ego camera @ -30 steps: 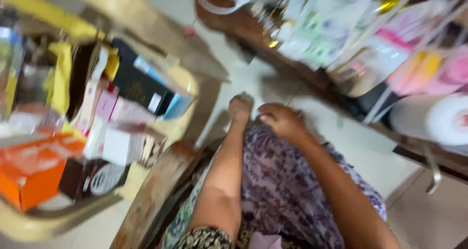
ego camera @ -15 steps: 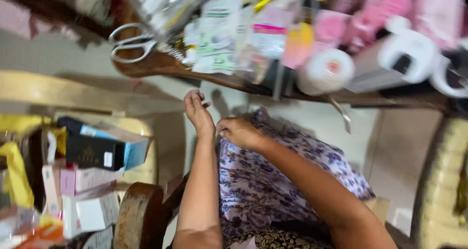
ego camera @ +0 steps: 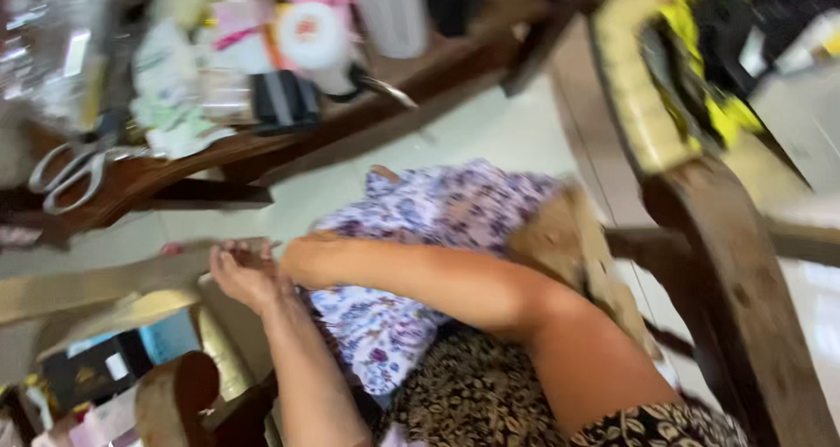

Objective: The person opens yellow and black plastic mailer bags by hand, pulls out cosmetic product boxes, and sets them on a chair. They then cut open a cardboard box with scissors, flatten the cardboard, and open a face masks box, peeling at its plastic wrap before stacking the unpacked items on a chair.

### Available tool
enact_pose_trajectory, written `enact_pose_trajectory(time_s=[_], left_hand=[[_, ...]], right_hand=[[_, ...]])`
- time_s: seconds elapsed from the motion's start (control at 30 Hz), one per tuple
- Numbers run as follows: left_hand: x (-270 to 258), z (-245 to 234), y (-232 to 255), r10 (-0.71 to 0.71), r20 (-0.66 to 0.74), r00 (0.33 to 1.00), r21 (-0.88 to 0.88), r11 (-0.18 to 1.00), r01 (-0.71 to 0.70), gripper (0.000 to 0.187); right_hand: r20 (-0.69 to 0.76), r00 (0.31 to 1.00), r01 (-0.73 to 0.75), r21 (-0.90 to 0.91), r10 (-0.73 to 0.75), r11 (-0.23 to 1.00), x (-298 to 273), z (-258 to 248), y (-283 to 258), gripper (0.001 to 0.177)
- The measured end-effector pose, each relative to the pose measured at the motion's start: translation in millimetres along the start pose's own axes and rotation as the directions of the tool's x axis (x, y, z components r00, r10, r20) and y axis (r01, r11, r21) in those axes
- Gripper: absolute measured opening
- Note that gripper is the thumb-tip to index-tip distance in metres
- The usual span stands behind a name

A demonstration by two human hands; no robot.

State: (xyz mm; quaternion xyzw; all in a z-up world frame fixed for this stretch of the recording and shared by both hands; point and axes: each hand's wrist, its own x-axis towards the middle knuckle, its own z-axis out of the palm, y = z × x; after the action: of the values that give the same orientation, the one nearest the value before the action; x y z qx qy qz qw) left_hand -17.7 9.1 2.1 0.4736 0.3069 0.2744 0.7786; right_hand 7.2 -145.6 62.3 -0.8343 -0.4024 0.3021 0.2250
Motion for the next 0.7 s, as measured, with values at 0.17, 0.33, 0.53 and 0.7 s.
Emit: enact_pose_trajectory(time_s=[0.17,0.33,0.53,0.7], left_hand=[[-66.6,64.9,-5.0,0.077,0.452,0.889,0.066,0.991,-0.119,0.013],[-154.2,115.1,-27.4,-0.110,0.789,0.604,0.284,0.938,-0.200,0.014],[-250.6,143.4,-35.3,-0.452,0.885,0.107,0.451,0.782,-0.430,0.041],[-279.7,137.9,-25.1,-0.405,0.912,-0.067,0.242,0.663,-0.709,0.068]], right_hand=[[-0.323,0.945,-0.079,-0.088,0.047,0.993,-80.8,-51.4,20.3,0.021],[-0.563,0.802,-0.228,0.023,0.201,0.973,-236.9,-66.6,78.5,0.018],[-0.621,0.771,-0.350,-0.232,0.138,0.908,-388.3,0.8,60.8,0.014],[-0.665,0.436,-0.464,0.412,0.607,0.784,-412.8,55.9,70.0,0.039]])
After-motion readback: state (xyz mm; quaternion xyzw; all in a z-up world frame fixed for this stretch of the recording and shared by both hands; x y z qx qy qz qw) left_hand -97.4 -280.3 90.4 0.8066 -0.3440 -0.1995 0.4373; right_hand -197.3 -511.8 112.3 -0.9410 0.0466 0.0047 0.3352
